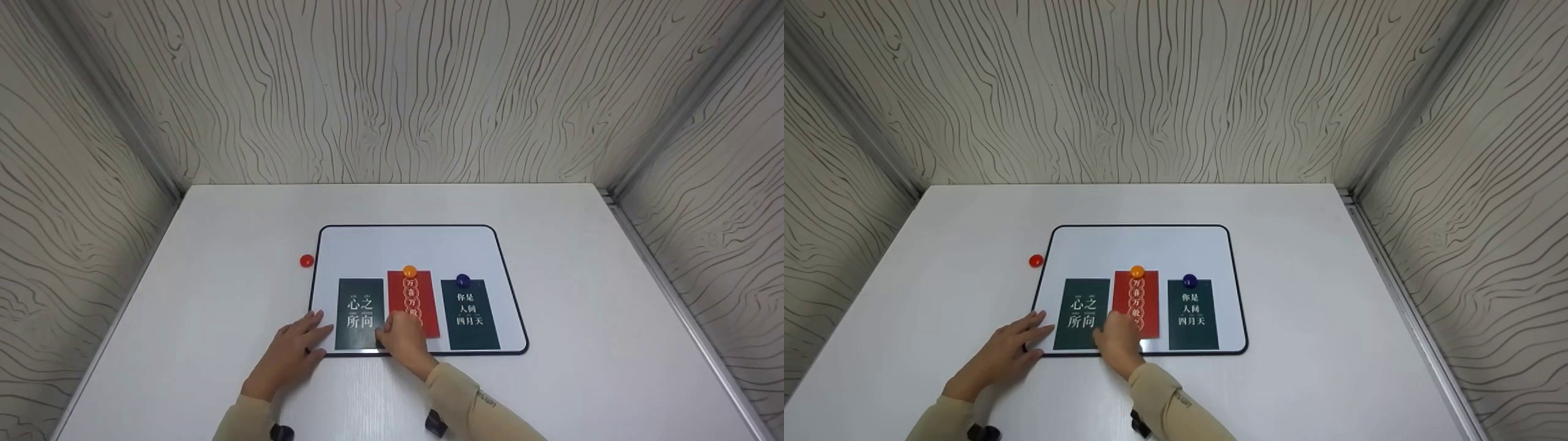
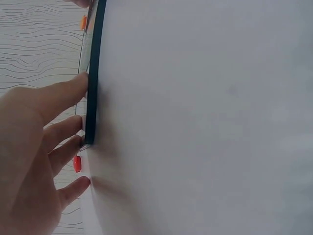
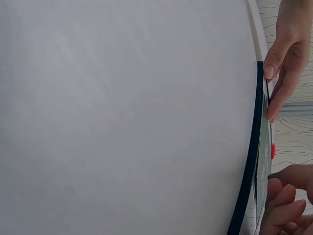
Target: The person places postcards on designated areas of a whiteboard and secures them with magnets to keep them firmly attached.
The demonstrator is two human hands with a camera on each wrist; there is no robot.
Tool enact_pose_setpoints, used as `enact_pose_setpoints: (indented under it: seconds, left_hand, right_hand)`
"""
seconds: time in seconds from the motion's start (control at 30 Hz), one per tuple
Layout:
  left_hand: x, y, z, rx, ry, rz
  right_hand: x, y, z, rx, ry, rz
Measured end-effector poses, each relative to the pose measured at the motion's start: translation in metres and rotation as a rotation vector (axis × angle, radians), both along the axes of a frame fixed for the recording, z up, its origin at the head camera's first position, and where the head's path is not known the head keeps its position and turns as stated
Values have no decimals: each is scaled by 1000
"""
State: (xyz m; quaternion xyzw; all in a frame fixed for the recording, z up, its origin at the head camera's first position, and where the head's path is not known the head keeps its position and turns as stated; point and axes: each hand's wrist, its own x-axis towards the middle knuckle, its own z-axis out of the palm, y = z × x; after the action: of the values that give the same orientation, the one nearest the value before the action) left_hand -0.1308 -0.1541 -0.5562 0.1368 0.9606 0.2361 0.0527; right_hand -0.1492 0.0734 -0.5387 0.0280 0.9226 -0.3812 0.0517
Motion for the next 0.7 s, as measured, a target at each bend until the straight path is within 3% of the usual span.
enact_pose_setpoints:
  seconds: [0.3,0.7]
  left_hand:
    - [1,1,2,1,-14,17]
    - [1,2,3,2,-5,26]
  right_hand:
    - [2,1,1,83,112,111]
    - [5,8,-2,220,269,368]
